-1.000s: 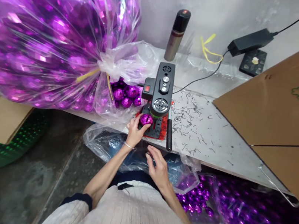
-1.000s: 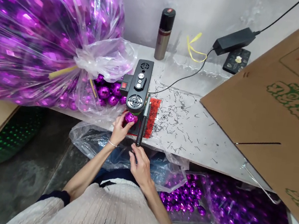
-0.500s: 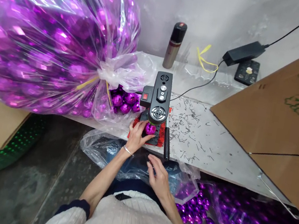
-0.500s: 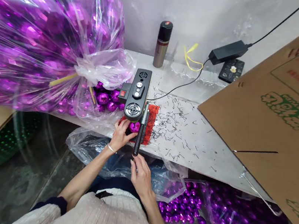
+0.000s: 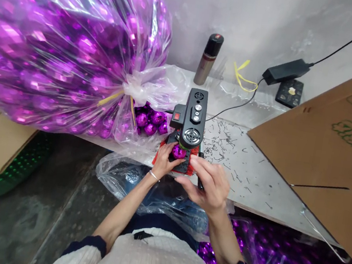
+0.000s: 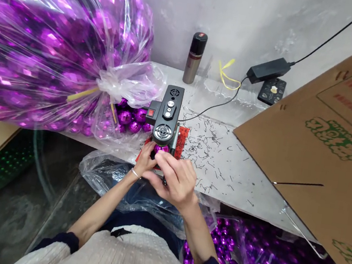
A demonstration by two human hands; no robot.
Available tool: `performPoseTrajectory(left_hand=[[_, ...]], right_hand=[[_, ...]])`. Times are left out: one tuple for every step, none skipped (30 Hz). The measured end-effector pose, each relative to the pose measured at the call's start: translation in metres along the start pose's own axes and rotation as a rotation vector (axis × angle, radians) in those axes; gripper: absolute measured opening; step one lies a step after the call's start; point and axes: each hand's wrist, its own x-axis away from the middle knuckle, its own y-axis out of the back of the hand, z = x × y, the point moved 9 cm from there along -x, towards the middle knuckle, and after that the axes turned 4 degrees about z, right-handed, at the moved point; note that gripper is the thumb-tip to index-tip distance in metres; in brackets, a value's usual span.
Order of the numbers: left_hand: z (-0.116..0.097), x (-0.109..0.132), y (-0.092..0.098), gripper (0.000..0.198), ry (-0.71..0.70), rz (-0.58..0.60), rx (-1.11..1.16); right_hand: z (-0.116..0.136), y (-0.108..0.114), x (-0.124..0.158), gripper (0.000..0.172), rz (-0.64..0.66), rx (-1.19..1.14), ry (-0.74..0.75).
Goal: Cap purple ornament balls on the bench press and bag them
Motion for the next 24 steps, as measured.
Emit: performPoseTrajectory(left_hand=[[-0.001,0.0,0.0,0.063,-0.007,-0.01,0.004],[-0.001,0.0,0.0,0.063,-0.009,-0.017,0.004],[-0.001,0.001,0.0,0.063,-0.006,-0.019,0.0],[-0.001,0.0,-0.001,0.063,0.003,-0.016,-0.009],[0.0,0.0,-0.001,0.064,0.014,-0.009,-0.02],[0.0,0.0,-0.002,0.064,0.024,-0.001,-0.028],[0.001,0.0,-0.002,0.065,0.03,0.007,-0.033],[0.001,0.0,-0.002,0.065,0.031,0.012,-0.035],[0.0,0.0,-0.002,0.065,0.027,0.013,-0.032],[-0.001,0.0,-0.002,0.065,0.02,0.01,-0.028],[-0.002,0.0,-0.001,0.065,0.009,0.003,-0.023],[-0.003,0.001,0.0,0.064,-0.002,-0.007,-0.018],[-0.004,0.001,0.001,0.064,-0.014,-0.019,-0.013],[-0.006,0.001,0.002,0.063,-0.026,-0.031,-0.009],[-0.007,0.001,0.003,0.063,-0.034,-0.042,-0.007],[-0.007,0.001,0.004,0.063,-0.039,-0.047,-0.005],[-0.008,0.001,0.004,0.063,-0.04,-0.047,-0.004],[-0.008,0.001,0.003,0.064,-0.039,-0.042,-0.003],[-0.007,0.001,0.003,0.064,-0.034,-0.034,-0.002],[-0.007,0.001,0.002,0.064,-0.025,-0.026,-0.001],[-0.006,0.001,0.002,0.064,-0.016,-0.02,0.001],[-0.005,0.001,0.001,0.064,-0.008,-0.017,0.001],[-0.004,0.001,0.001,0.064,0.001,-0.016,0.0],[-0.004,0.001,0.001,0.064,0.009,-0.015,-0.004]], right_hand=[[-0.001,-0.007,-0.006,0.026,0.021,-0.022,-0.014],[-0.002,-0.012,-0.009,0.011,0.018,-0.045,-0.045],[-0.005,-0.015,-0.009,0.006,0.002,-0.065,-0.081],[-0.007,-0.019,-0.007,0.014,-0.015,-0.075,-0.112],[-0.008,-0.022,-0.003,0.019,-0.03,-0.076,-0.132],[-0.009,-0.026,0.001,0.023,-0.044,-0.074,-0.136],[-0.009,-0.028,0.005,0.025,-0.059,-0.073,-0.129],[-0.009,-0.03,0.009,0.026,-0.076,-0.078,-0.115],[-0.01,-0.032,0.013,0.027,-0.09,-0.084,-0.096],[-0.01,-0.033,0.016,0.027,-0.104,-0.09,-0.077],[-0.011,-0.035,0.018,0.028,-0.116,-0.096,-0.062],[-0.012,-0.036,0.02,0.028,-0.128,-0.1,-0.055],[-0.013,-0.037,0.022,0.028,-0.141,-0.104,-0.055],[-0.015,-0.039,0.025,0.028,-0.153,-0.107,-0.057],[-0.016,-0.04,0.027,0.028,-0.163,-0.109,-0.062],[-0.017,-0.041,0.029,0.027,-0.171,-0.11,-0.071],[-0.018,-0.043,0.031,0.027,-0.178,-0.111,-0.079],[-0.018,-0.043,0.032,0.026,-0.187,-0.111,-0.085],[-0.017,-0.044,0.033,0.026,-0.195,-0.111,-0.085],[-0.017,-0.044,0.034,0.026,-0.202,-0.112,-0.082],[-0.017,-0.044,0.035,0.026,-0.208,-0.114,-0.077],[-0.017,-0.044,0.035,0.026,-0.212,-0.116,-0.071],[-0.017,-0.045,0.036,0.026,-0.212,-0.115,-0.066],[-0.018,-0.047,0.036,0.025,-0.207,-0.112,-0.059]])
